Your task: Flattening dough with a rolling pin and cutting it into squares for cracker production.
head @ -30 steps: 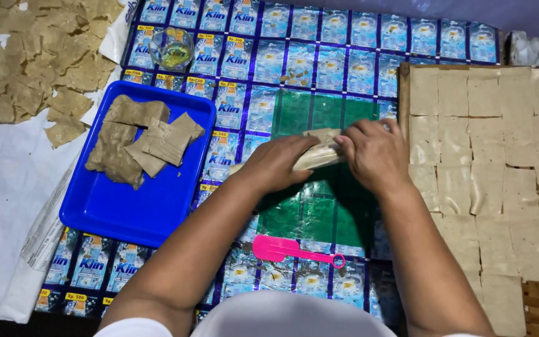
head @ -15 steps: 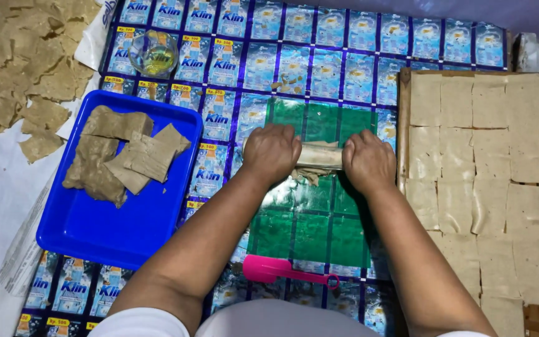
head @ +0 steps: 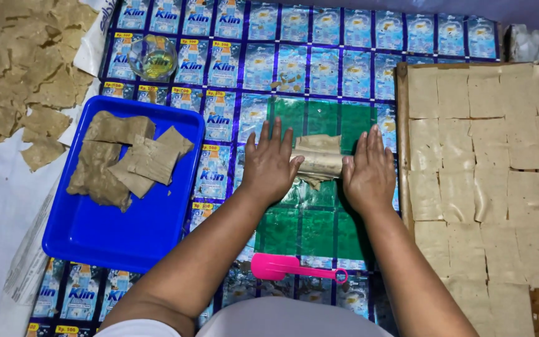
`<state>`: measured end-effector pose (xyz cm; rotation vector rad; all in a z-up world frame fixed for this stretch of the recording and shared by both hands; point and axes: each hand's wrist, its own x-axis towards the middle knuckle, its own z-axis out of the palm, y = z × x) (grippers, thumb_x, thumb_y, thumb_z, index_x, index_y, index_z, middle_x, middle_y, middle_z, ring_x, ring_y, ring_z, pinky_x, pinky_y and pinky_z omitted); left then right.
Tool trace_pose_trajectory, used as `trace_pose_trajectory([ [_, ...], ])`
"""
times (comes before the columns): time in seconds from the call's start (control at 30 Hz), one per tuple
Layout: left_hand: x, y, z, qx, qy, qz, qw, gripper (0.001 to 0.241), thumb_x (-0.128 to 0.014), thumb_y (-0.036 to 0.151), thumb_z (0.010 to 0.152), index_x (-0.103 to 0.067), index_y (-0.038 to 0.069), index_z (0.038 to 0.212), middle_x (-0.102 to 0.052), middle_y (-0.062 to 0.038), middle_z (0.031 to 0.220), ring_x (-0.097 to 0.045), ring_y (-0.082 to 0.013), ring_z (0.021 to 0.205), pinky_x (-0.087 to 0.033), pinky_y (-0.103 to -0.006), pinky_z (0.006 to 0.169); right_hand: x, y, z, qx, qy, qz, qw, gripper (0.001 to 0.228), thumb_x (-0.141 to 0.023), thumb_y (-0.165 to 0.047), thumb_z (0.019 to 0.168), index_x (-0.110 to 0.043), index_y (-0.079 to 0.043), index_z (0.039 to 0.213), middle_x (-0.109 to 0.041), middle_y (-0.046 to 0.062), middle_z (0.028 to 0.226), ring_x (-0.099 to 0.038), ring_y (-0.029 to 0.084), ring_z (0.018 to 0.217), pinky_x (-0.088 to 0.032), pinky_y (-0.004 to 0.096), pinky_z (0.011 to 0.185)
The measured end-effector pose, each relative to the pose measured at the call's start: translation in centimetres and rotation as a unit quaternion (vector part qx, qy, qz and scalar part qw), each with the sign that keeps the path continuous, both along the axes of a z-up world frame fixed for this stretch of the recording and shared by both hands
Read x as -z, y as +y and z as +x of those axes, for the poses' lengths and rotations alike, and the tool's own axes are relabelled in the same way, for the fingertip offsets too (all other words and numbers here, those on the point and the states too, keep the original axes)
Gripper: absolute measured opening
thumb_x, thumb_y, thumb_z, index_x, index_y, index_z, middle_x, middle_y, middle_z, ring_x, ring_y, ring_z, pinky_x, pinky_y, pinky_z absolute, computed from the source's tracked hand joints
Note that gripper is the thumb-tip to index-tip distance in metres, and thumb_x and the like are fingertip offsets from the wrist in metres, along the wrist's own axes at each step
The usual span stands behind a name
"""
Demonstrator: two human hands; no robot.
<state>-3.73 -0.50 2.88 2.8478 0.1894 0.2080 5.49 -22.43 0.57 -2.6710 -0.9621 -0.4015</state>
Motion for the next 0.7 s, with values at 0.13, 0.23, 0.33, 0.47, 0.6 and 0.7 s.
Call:
trace_pose_trajectory([
  [0.13, 1.3, 0.8, 2.4, 0.004, 0.038, 0.008, 0.999, 0.062, -0.036, 0.048, 0.106, -0.046, 0.007, 0.151, -0.038, -0.027, 0.16, -0.032, -0.0456, 0.15, -0.027, -0.0634, 0.114, 2.5, 0.0, 2.2, 0.032, 0.009, -0.038, 0.999, 0.061, -0.046, -0.031, 0.104, -0.048, 0.007, 0.151, -0.042, 0.031, 0.158, -0.041, 0.04, 0.147, -0.031, 0.057, 0.113],
  [0.23, 1.4, 1.8, 5.9, -0.012, 0.104, 0.007, 0.995, 0.062, -0.025, 0.047, 0.107, -0.041, 0.012, 0.156, -0.033, -0.021, 0.165, -0.025, -0.0406, 0.155, -0.018, -0.0647, 0.118, 2.9, 1.3, 5.9, 0.053, 0.057, -0.072, 0.994, 0.06, -0.035, -0.034, 0.105, -0.045, -0.006, 0.157, -0.038, 0.021, 0.164, -0.038, 0.033, 0.151, -0.023, 0.059, 0.115],
  [0.33, 0.0, 2.2, 7.8, -0.048, 0.16, -0.005, 0.986, 0.063, -0.023, 0.044, 0.104, -0.029, 0.018, 0.162, -0.015, -0.013, 0.172, -0.008, -0.0327, 0.16, -0.004, -0.0669, 0.122, 0.4, 2.8, 8.4, 0.078, 0.202, -0.143, 0.966, 0.067, -0.031, -0.041, 0.1, -0.024, -0.028, 0.165, -0.011, 0.014, 0.173, -0.018, 0.032, 0.158, -0.019, 0.063, 0.118],
  [0.47, -0.2, 1.3, 6.6, -0.094, 0.163, -0.005, 0.982, 0.065, -0.025, 0.046, 0.104, -0.025, 0.019, 0.163, -0.007, -0.012, 0.174, 0.0, -0.0306, 0.16, 0.004, -0.069, 0.121, 0.9, 2.6, 7.8, 0.058, 0.178, -0.13, 0.974, 0.065, -0.031, -0.044, 0.104, -0.029, -0.022, 0.164, -0.007, 0.017, 0.172, -0.009, 0.034, 0.159, -0.017, 0.064, 0.118],
  [0.6, 0.9, -0.3, 3.2, -0.096, 0.083, 0.021, 0.992, 0.061, -0.025, 0.048, 0.107, -0.042, 0.016, 0.156, -0.023, -0.014, 0.17, -0.013, -0.0321, 0.159, -0.004, -0.0701, 0.119, 1.9, 0.5, 4.6, 0.007, 0.044, -0.067, 0.997, 0.062, -0.037, -0.046, 0.11, -0.046, -0.006, 0.157, -0.028, 0.026, 0.166, -0.03, 0.038, 0.153, -0.026, 0.065, 0.113],
  [0.7, 2.0, -1.5, -0.1, -0.076, -0.001, 0.031, 0.997, 0.056, -0.038, 0.047, 0.107, -0.052, 0.011, 0.147, -0.036, -0.02, 0.164, -0.028, -0.0381, 0.154, -0.015, -0.0716, 0.117, 2.4, -1.0, 1.7, -0.021, 0.027, -0.028, 0.999, 0.063, -0.043, -0.042, 0.109, -0.042, -0.001, 0.157, -0.034, 0.026, 0.164, -0.037, 0.04, 0.149, -0.028, 0.067, 0.113],
])
